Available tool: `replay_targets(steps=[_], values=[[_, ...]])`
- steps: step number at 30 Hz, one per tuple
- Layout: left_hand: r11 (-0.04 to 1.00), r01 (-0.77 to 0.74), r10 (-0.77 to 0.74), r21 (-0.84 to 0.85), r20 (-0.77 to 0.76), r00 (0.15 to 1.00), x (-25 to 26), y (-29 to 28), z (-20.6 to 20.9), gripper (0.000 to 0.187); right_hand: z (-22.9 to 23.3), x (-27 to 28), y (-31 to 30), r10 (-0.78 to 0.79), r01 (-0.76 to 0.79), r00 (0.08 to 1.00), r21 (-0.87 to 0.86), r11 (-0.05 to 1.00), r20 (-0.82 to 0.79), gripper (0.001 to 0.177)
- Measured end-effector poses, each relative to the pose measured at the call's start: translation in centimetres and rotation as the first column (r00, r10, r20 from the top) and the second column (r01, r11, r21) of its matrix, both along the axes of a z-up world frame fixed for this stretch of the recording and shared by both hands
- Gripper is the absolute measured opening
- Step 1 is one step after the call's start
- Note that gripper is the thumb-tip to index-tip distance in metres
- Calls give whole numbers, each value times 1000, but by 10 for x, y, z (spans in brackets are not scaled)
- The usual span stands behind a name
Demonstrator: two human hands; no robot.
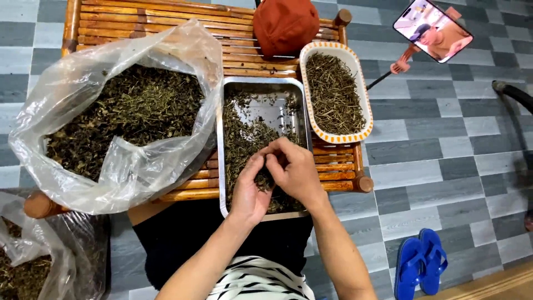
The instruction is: Sorting dried tea leaves by hand to remove stems and debris.
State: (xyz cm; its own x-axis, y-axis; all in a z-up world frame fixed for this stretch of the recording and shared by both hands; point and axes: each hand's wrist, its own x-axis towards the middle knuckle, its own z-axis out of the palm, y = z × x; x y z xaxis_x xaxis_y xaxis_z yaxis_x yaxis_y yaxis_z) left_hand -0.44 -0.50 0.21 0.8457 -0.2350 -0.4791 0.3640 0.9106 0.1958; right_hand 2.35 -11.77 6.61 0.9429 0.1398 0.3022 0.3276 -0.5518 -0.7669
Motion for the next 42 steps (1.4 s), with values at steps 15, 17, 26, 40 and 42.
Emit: replay_targets(steps=[15, 17, 26, 40, 42], values=[[995, 8, -6, 100, -13, 1000, -1, -6, -13, 5, -35, 4, -12, -69, 65, 998, 226, 972, 9, 10], [994, 10, -9, 107, -14, 1000, 0, -7, -14, 6, -28, 4, -14, -68, 71, 998, 263, 962, -17, 9], [999, 35, -33, 38, -53, 998, 4, 0, 4, 23, -15, -3, -22, 14, 146, 967, 595, 790, -255, 8], [984, 17, -29, -179, -70, 997, 7, 8, 36, 41, 3, -2, -78, -364, 387, 881, -17, 922, 303, 27], [978, 4, -18, -209, -67, 998, 11, 11, 46, 39, -5, -12, -70, -353, 339, 912, 97, 936, 212, 20]])
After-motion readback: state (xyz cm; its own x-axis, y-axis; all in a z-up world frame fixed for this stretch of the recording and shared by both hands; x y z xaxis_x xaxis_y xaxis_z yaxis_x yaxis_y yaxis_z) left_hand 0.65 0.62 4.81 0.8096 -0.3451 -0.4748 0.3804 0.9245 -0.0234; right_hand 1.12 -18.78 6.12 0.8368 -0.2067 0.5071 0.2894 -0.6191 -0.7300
